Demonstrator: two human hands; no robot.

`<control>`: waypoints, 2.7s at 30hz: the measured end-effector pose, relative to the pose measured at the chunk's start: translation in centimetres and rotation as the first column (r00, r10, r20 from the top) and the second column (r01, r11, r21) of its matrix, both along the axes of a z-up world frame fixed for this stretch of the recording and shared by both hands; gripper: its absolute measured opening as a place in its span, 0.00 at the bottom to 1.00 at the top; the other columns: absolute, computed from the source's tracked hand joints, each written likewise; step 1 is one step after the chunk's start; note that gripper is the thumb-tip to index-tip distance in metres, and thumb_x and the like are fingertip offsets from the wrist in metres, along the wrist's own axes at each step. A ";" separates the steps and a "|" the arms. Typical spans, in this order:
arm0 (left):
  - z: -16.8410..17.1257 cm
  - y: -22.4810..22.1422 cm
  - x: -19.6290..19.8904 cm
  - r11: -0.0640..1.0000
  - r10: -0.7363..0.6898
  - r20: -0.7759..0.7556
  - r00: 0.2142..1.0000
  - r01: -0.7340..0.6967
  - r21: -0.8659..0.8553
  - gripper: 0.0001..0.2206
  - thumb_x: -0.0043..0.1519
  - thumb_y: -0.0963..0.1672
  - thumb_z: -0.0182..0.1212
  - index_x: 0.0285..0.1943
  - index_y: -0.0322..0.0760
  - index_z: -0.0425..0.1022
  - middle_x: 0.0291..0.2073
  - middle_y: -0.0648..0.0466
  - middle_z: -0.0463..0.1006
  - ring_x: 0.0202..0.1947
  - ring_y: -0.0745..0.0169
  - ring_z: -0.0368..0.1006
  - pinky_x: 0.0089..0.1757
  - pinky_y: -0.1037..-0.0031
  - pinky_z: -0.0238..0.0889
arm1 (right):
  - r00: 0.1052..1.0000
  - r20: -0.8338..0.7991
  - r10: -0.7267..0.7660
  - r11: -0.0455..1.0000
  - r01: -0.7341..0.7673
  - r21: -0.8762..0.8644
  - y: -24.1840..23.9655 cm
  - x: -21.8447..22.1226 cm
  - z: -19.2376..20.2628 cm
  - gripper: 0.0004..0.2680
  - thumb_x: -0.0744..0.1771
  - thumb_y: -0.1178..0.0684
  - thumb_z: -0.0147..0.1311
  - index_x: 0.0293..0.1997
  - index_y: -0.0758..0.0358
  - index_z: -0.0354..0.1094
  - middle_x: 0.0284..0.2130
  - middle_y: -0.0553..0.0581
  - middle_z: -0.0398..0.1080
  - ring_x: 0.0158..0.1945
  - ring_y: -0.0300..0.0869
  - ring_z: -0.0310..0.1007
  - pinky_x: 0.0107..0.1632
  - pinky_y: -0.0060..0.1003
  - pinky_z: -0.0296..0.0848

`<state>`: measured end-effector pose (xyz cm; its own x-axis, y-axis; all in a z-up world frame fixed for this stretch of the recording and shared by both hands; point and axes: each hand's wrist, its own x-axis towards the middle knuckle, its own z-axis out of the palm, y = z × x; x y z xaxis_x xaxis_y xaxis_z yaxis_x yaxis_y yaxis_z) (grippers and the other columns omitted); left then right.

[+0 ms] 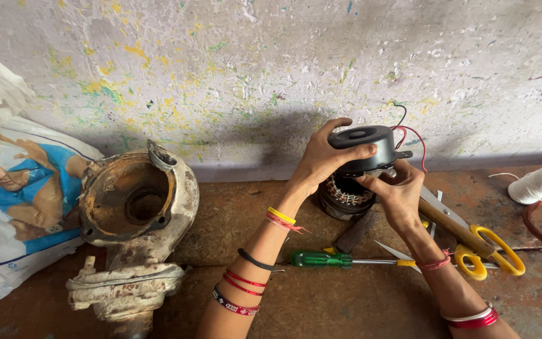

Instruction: The person assembles a small electric motor by inserting wires into the housing, aligning the rotor with the stator, and securing the end cap. They manipulate the wires and components by hand to fit them together on a workbench.

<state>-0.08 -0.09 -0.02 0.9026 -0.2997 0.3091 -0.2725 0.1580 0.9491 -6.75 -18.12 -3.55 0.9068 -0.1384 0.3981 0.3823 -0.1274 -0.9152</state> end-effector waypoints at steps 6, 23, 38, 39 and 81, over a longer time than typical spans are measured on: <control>0.2 0.0 0.0 0.998 0.039 -0.010 0.999 -0.038 0.043 0.44 0.41 0.57 0.77 0.63 0.27 0.71 0.49 0.40 0.81 0.50 0.52 0.80 0.50 0.66 0.74 | 1.000 -0.010 0.014 0.999 -0.015 -0.041 0.8 -0.4 0.6 0.17 0.59 0.58 0.69 0.50 0.71 0.72 0.40 0.59 0.79 0.45 0.43 0.80 0.49 0.37 0.82; -1.0 0.3 2.0 0.998 0.047 -0.327 0.944 -0.060 -0.030 0.40 0.41 0.65 0.67 0.53 0.35 0.81 0.52 0.45 0.82 0.57 0.52 0.74 0.58 0.55 0.55 | 0.998 0.034 -0.048 0.987 0.053 -0.150 1.8 -0.9 2.1 0.22 0.58 0.55 0.71 0.54 0.73 0.72 0.50 0.58 0.74 0.50 0.46 0.79 0.56 0.42 0.81; -1.4 1.2 3.0 0.961 -0.165 -0.401 0.901 0.056 -0.271 0.46 0.45 0.65 0.66 0.67 0.34 0.72 0.56 0.43 0.79 0.57 0.52 0.75 0.56 0.61 0.67 | 0.998 0.046 -0.039 0.999 0.040 -0.028 1.6 -1.0 1.7 0.20 0.60 0.58 0.68 0.55 0.73 0.71 0.47 0.59 0.77 0.50 0.43 0.78 0.59 0.42 0.78; -1.5 1.2 3.0 0.954 -0.184 -0.399 0.898 0.065 -0.293 0.46 0.45 0.65 0.66 0.67 0.34 0.72 0.56 0.43 0.78 0.57 0.53 0.74 0.56 0.60 0.67 | 0.996 0.085 -0.026 0.999 0.029 -0.041 1.7 -1.0 1.7 0.19 0.60 0.58 0.68 0.55 0.74 0.71 0.48 0.60 0.76 0.51 0.43 0.78 0.61 0.42 0.77; -5.7 3.1 4.0 0.969 -0.239 -0.368 0.899 0.194 -0.155 0.54 0.46 0.69 0.53 0.80 0.46 0.47 0.78 0.46 0.46 0.76 0.50 0.37 0.65 0.49 0.35 | 0.997 -0.019 -0.079 0.991 0.077 -0.111 1.5 -0.9 1.8 0.21 0.58 0.57 0.69 0.56 0.70 0.71 0.45 0.56 0.78 0.47 0.42 0.80 0.53 0.40 0.81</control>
<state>3.93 2.96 -5.70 0.8745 -0.4850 -0.0020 0.1588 0.2825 0.9460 -7.64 -16.62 -1.74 0.9041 -0.1655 0.3940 0.3461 -0.2570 -0.9023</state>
